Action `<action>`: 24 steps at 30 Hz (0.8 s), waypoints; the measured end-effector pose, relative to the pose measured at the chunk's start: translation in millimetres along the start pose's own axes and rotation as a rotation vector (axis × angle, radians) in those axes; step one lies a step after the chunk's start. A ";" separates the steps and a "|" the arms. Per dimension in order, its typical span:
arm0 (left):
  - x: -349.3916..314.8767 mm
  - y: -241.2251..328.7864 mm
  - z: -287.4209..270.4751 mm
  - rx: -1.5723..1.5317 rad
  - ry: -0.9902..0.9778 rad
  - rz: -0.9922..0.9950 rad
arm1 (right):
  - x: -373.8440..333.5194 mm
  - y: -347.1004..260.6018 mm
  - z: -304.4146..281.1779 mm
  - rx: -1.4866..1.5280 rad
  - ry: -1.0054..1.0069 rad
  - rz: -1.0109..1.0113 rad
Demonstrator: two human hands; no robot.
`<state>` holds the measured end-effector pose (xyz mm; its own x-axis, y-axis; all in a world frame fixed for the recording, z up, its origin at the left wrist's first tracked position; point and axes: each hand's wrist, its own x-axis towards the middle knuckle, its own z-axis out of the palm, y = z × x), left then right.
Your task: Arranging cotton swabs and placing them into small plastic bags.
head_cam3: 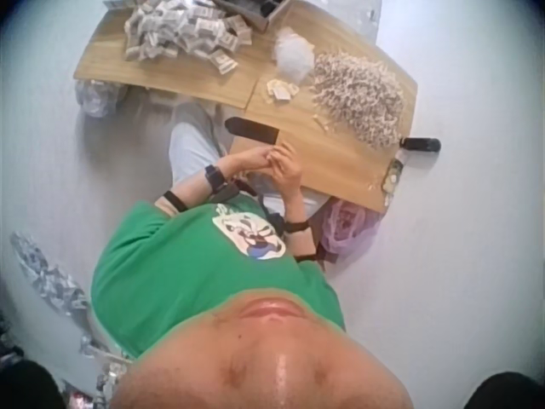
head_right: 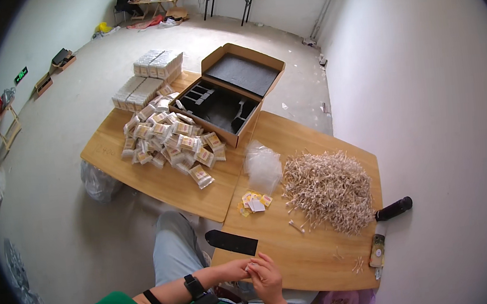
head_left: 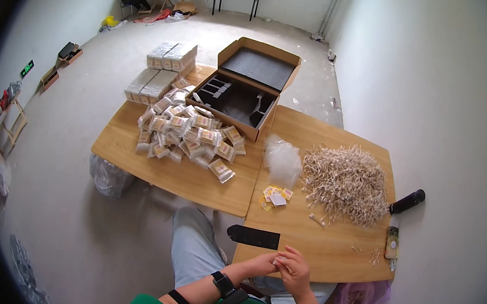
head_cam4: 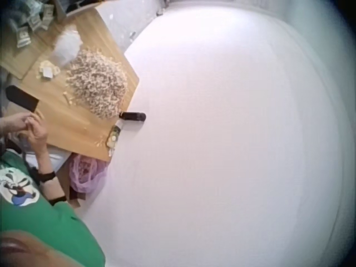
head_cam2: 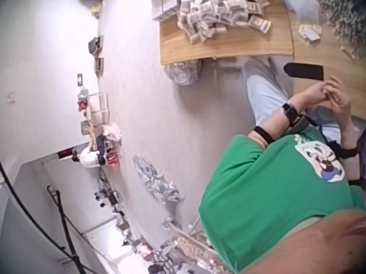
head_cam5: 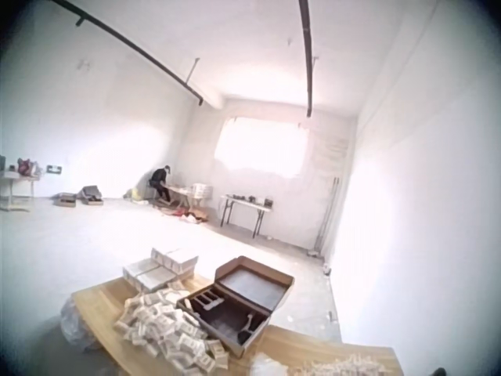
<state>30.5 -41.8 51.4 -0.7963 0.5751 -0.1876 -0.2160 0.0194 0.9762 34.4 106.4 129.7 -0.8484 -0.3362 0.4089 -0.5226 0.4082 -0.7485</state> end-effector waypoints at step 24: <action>3.5 1.5 0.3 -0.103 -0.158 -0.035 | 0.4 10.0 -26.1 0.318 -0.038 0.240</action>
<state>27.5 -39.5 52.3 -0.6906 0.6968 -0.1939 -0.3055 -0.0379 0.9514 26.6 132.5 136.1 -0.9363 -0.2969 0.1875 -0.2525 0.1980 -0.9471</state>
